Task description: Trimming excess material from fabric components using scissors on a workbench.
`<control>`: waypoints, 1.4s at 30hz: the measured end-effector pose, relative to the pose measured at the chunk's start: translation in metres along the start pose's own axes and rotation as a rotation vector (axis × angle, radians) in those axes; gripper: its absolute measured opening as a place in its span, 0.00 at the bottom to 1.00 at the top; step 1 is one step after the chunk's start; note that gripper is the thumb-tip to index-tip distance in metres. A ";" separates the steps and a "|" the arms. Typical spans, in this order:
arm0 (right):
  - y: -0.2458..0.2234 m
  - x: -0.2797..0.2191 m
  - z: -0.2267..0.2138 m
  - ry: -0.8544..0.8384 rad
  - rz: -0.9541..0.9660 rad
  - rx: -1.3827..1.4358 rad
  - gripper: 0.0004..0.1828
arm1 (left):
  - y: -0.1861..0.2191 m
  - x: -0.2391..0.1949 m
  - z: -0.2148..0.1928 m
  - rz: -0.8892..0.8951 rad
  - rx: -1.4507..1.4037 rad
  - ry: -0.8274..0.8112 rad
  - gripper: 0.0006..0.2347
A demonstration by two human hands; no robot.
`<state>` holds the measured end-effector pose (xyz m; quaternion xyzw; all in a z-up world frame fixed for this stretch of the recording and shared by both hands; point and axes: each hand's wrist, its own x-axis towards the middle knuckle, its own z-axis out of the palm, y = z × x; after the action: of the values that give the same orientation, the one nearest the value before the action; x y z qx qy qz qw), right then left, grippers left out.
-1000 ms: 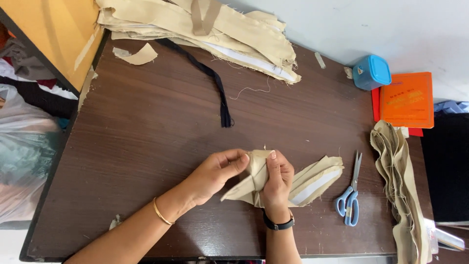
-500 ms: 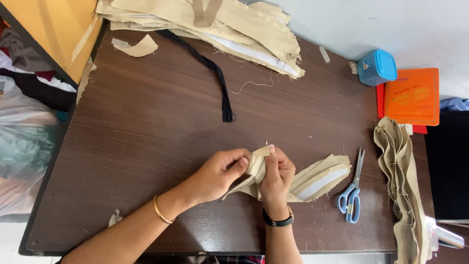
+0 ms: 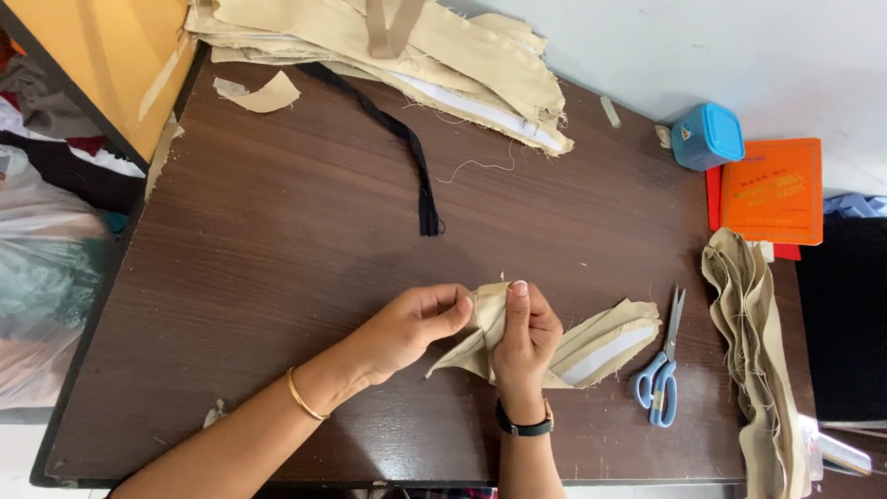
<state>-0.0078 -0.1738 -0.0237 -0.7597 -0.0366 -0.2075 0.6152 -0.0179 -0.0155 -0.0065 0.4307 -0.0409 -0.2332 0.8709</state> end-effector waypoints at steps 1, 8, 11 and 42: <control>-0.005 0.000 0.002 -0.017 0.009 -0.025 0.23 | -0.006 0.002 -0.001 0.027 0.026 0.023 0.08; -0.009 0.000 0.011 -0.131 0.125 0.020 0.21 | -0.014 0.001 0.006 0.313 0.195 0.103 0.07; -0.004 0.000 0.012 -0.201 0.185 0.043 0.20 | -0.006 0.002 0.006 0.444 0.304 0.196 0.06; 0.004 0.007 0.002 -0.181 0.187 0.009 0.22 | 0.026 0.006 -0.004 0.813 1.077 0.134 0.03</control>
<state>0.0001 -0.1742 -0.0253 -0.7728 -0.0220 -0.0795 0.6293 -0.0021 -0.0017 0.0101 0.7685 -0.2558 0.1929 0.5539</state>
